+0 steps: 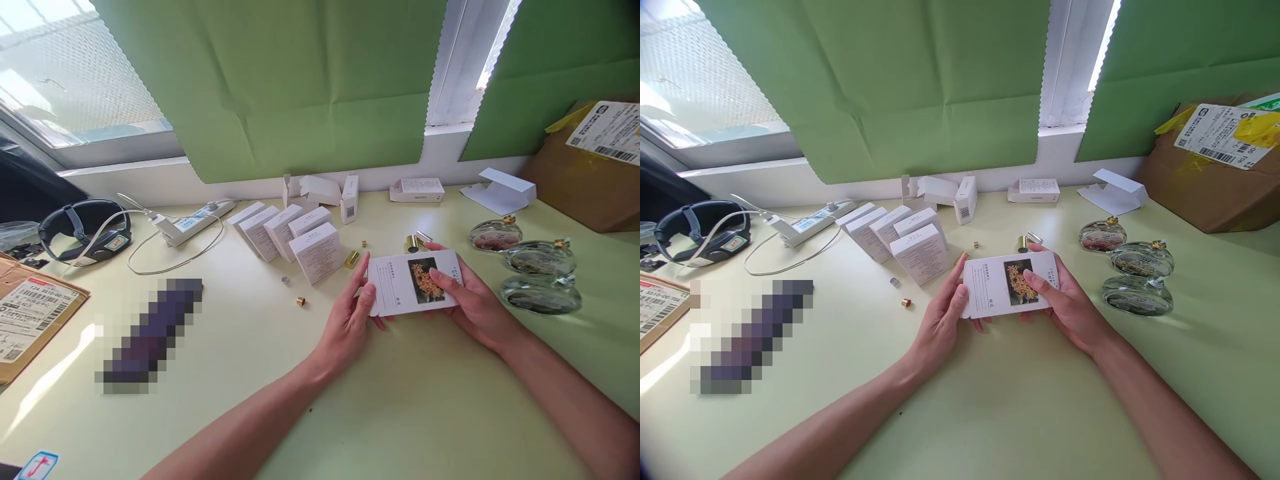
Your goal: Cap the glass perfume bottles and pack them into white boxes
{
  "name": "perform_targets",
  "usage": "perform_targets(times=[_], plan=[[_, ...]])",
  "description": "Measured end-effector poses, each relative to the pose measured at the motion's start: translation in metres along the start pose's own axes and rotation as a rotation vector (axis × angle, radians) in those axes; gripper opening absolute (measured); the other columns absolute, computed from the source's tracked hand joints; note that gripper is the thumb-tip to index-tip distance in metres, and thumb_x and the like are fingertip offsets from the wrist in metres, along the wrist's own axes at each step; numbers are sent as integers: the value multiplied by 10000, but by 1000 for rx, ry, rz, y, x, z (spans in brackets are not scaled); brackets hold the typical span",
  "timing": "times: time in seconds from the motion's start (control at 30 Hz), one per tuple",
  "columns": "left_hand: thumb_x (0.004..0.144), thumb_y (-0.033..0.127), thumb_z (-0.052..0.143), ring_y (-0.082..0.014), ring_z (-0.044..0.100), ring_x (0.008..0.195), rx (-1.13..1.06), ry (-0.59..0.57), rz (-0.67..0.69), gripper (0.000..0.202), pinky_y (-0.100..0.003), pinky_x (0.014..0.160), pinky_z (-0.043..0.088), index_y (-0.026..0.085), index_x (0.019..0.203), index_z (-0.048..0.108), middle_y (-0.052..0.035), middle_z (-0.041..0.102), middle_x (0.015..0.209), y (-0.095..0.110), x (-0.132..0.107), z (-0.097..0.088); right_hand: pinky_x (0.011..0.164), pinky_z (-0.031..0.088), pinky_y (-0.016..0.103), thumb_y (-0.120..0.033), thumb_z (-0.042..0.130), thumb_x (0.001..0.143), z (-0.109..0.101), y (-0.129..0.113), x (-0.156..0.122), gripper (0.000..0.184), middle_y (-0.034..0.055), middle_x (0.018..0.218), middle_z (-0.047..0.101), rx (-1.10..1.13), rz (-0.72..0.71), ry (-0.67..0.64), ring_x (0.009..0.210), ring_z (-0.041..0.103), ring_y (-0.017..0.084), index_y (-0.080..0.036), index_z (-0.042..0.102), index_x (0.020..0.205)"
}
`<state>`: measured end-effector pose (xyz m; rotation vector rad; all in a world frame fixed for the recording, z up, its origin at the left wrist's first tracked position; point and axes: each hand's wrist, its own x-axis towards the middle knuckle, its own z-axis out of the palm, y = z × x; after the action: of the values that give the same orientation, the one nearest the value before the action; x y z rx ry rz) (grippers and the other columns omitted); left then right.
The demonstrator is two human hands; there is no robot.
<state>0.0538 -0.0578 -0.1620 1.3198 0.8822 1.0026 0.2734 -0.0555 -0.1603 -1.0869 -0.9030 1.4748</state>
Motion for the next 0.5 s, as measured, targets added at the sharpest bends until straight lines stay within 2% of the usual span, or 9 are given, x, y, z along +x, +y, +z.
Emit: perform_targets(times=[0.13,0.23,0.33,0.5], plan=[[1014,534,428,-159,645,780,23,-19,-18,656,-335,671,596,360,1598,185,-82,625,1236,1,0,0,495,621,317,-394,755,858,0,0,0,688,19,1260,649,-11,6,-3,882,664,221,-459,437,1465],[1027,544,379,-175,659,779,10,-58,-48,668,-346,679,581,363,1608,104,-71,659,1088,4,-1,-1,490,619,309,-395,755,858,0,-1,0,678,19,1241,655,-14,5,1,904,658,227,-457,446,1459],[1043,542,314,-191,670,791,-40,-125,-71,646,-364,721,560,374,1608,51,-46,675,934,7,-3,-3,481,609,291,-396,756,858,-1,-1,-1,642,15,1183,676,-4,11,12,844,643,201,-440,482,1437],[1041,513,358,-202,682,801,-99,-182,-67,698,-376,755,534,395,1595,-50,-46,684,973,9,-5,-5,458,584,260,-388,747,866,-2,0,1,582,-6,1033,698,27,14,12,775,610,172,-416,532,1405]])
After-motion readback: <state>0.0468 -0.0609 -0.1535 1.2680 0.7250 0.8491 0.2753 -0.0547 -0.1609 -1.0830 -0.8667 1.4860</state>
